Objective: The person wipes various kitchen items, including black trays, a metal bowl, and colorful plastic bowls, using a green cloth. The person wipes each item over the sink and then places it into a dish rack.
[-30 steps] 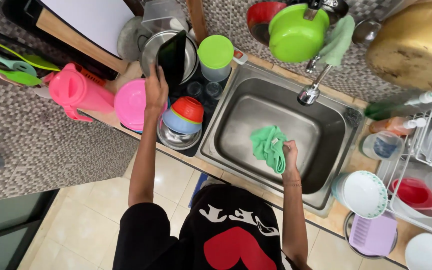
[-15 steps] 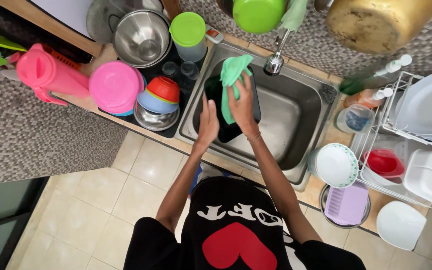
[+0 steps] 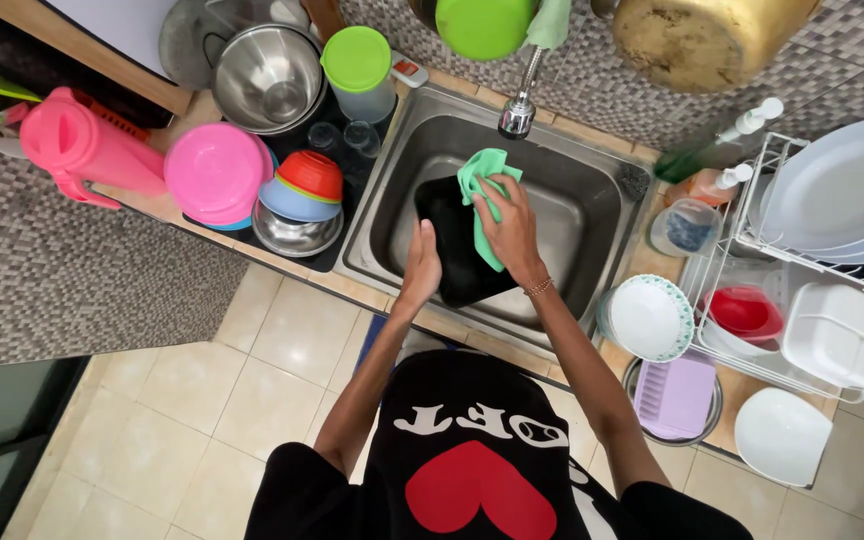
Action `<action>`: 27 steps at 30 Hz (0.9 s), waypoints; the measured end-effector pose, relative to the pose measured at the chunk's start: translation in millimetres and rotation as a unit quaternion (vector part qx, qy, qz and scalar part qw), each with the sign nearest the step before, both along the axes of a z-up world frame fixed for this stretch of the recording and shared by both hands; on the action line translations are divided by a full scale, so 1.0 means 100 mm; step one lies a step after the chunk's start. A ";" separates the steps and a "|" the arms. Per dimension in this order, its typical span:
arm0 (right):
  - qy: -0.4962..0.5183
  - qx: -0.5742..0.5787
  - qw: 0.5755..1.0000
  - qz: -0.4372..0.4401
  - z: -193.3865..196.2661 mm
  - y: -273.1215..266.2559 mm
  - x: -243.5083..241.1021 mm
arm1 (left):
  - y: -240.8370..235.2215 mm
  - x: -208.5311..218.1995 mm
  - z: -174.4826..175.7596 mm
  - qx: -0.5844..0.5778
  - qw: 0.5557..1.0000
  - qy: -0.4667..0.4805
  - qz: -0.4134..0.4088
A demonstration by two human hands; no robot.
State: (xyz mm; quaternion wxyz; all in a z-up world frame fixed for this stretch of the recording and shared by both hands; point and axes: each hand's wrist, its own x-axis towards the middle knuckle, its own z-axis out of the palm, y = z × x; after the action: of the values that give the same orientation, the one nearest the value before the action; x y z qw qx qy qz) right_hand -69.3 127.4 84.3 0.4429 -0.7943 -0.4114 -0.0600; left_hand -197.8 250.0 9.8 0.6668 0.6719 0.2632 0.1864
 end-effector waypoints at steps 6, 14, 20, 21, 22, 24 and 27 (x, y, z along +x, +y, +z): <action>-0.004 0.036 0.995 0.088 0.07 0.07 -0.31 | 0.03 0.21 -0.10 -0.003 0.999 -0.043 -0.003; -0.009 -0.095 0.995 0.029 -0.23 -0.15 0.06 | 0.34 -0.04 0.00 0.049 0.998 0.022 -0.035; 0.035 -0.004 0.999 0.002 -0.03 0.37 -0.14 | 0.32 0.05 0.14 0.019 0.995 0.057 -0.075; 0.037 0.027 0.999 0.027 -0.03 0.47 -0.23 | 0.38 0.07 0.14 0.007 0.996 0.042 -0.072; 0.038 0.026 0.999 0.028 0.00 0.45 -0.33 | 0.46 0.08 0.07 0.005 0.997 0.043 -0.072; 0.043 0.004 0.995 0.095 0.07 0.49 -0.46 | 0.70 0.16 -0.04 0.028 0.999 -0.003 -0.036; 0.048 -0.060 0.990 0.120 -0.02 0.43 -0.45 | 0.98 0.05 0.07 0.072 0.997 -0.029 0.006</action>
State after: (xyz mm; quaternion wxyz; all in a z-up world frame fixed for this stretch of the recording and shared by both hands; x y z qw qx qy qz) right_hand -114.2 170.4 82.6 0.4178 -0.7661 -0.4851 0.0568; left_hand -193.2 348.2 16.4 0.6231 0.7106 0.2338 0.2284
